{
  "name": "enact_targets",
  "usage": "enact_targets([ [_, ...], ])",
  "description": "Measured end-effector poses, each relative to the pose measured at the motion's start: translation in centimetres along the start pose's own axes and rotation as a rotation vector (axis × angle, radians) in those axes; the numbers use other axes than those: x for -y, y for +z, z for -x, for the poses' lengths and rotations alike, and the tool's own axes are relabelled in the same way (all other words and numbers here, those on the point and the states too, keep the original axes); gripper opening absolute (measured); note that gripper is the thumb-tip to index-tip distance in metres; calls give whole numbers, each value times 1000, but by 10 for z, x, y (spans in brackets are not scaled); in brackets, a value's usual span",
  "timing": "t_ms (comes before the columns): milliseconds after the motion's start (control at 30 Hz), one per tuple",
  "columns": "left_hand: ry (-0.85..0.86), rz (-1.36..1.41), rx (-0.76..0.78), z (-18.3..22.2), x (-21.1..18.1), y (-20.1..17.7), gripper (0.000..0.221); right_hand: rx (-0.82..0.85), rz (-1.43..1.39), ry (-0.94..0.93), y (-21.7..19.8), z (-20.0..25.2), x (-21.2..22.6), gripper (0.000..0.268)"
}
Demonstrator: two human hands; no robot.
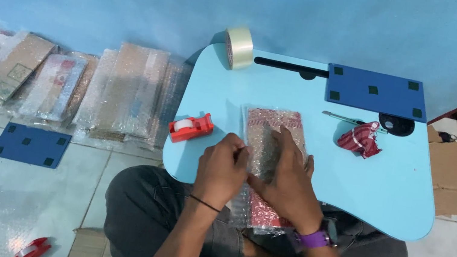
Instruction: Wrapping small items in bubble wrap and securing them with adhesive tape using a dispenser.
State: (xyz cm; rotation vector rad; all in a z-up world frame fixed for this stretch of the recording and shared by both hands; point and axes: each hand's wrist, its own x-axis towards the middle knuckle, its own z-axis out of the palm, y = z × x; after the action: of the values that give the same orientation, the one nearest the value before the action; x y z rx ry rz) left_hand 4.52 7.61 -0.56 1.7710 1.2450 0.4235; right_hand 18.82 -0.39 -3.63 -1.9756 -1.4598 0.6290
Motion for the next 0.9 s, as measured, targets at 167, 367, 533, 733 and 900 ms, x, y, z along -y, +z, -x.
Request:
enact_targets([
  [167, 70, -18, 71, -1, -10, 10, 29, 72, -132, 9, -19, 3, -4, 102],
  [367, 212, -73, 170, -8, 14, 9, 33, 47, -274, 58, -24, 2, 1, 78],
  [533, 399, -195, 145, -16, 26, 5, 23, -39, -413, 132, -32, -5, -3, 45],
  [733, 421, -250, 81, -37, 51, 16, 62, -94, -177, 269, -44, -21, 12, 32],
  [900, 481, -274, 100, -33, 47, 15, 65, -85, -44, 259, -31, -30, 14, 37],
])
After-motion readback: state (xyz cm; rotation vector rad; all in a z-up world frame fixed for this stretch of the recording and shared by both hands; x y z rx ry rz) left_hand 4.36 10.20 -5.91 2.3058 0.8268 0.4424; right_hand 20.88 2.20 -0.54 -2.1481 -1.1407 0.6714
